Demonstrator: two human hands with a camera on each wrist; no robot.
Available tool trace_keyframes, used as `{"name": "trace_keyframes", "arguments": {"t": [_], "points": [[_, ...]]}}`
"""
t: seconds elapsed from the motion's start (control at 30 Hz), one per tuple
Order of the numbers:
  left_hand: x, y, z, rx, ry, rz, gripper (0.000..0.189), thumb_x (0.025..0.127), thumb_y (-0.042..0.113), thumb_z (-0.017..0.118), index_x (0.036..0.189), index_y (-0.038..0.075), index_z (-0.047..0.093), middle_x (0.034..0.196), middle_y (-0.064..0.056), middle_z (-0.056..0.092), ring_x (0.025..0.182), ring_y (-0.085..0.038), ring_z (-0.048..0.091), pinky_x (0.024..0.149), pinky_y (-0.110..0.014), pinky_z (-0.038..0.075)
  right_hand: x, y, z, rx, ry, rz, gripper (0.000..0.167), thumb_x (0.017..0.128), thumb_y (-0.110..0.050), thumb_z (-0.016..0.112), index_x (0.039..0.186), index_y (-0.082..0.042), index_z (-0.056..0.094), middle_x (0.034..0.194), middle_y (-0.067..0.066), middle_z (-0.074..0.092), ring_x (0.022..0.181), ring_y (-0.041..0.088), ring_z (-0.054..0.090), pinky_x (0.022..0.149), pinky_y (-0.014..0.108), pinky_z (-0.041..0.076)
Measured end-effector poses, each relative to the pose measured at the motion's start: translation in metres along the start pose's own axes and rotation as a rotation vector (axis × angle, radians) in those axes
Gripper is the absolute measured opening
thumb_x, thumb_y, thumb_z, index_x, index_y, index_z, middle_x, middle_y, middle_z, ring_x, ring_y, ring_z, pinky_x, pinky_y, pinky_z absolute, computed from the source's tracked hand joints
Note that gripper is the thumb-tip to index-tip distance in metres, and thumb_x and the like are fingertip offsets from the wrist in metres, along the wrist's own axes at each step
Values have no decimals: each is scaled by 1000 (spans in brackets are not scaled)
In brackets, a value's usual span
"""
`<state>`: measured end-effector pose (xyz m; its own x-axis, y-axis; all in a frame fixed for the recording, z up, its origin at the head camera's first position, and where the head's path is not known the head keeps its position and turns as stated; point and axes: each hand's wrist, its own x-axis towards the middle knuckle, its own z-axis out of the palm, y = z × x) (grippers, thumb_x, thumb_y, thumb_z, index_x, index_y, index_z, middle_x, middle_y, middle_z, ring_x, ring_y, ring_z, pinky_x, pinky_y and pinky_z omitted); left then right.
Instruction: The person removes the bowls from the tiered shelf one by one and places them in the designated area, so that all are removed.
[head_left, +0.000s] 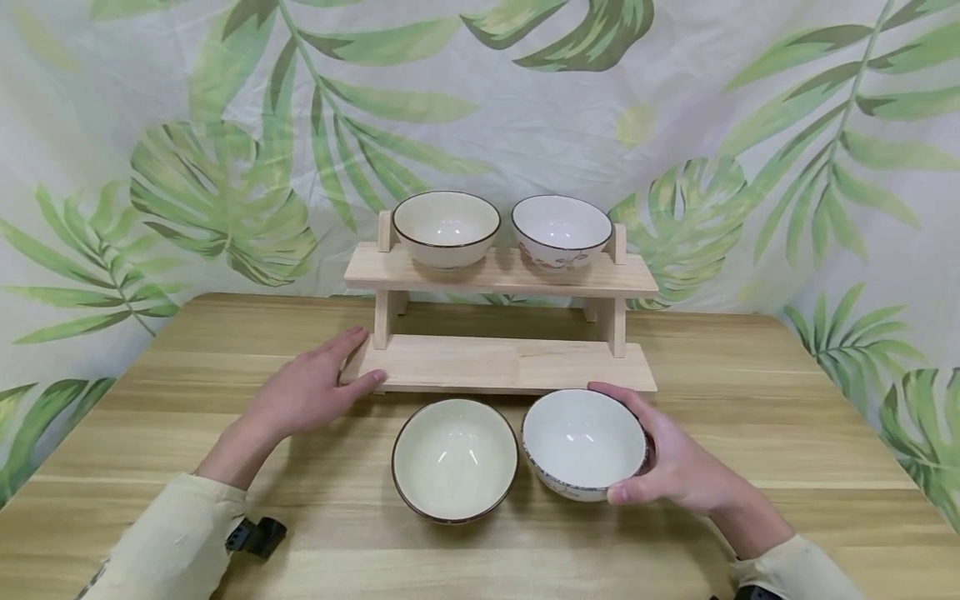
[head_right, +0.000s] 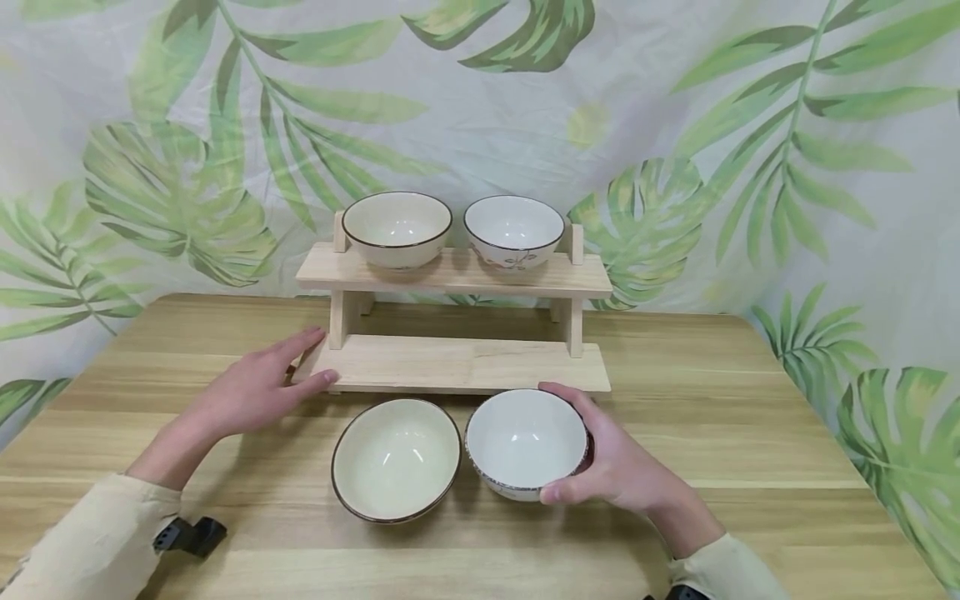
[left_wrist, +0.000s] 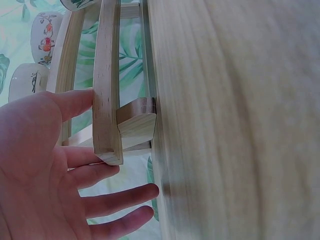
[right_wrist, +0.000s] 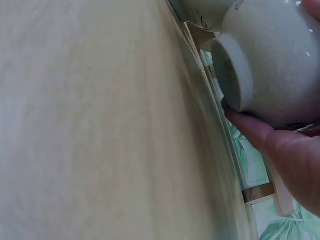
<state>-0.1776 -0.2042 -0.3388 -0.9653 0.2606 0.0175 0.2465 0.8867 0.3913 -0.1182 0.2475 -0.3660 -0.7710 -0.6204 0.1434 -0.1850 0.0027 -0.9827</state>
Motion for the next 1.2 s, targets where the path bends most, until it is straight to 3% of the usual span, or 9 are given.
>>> {"name": "trace_keyframes", "arguments": {"t": [0.43, 0.73, 1.2], "points": [[1, 1, 1, 1, -2, 3, 85, 107, 60, 53, 164, 0, 34, 168, -29, 36, 150, -56, 40, 119, -72, 37, -1, 2, 0, -62, -40, 29, 109, 74, 10, 85, 164, -1, 24, 152, 38, 37, 127, 26, 66, 99, 35, 62], [2, 0, 1, 10, 1, 11, 85, 107, 60, 52, 164, 0, 34, 168, -29, 35, 150, -56, 40, 119, -72, 38, -2, -2, -2, -248, -12, 58, 113, 71, -1, 93, 163, -3, 28, 151, 27, 48, 126, 17, 66, 101, 29, 60], [3, -1, 1, 7, -7, 6, 85, 107, 60, 52, 165, 0, 33, 168, -29, 35, 151, -56, 39, 119, -72, 37, -1, -6, 0, -303, -23, 85, 116, 70, -6, 97, 163, -5, 27, 150, 22, 51, 128, 13, 62, 99, 28, 60]]}}
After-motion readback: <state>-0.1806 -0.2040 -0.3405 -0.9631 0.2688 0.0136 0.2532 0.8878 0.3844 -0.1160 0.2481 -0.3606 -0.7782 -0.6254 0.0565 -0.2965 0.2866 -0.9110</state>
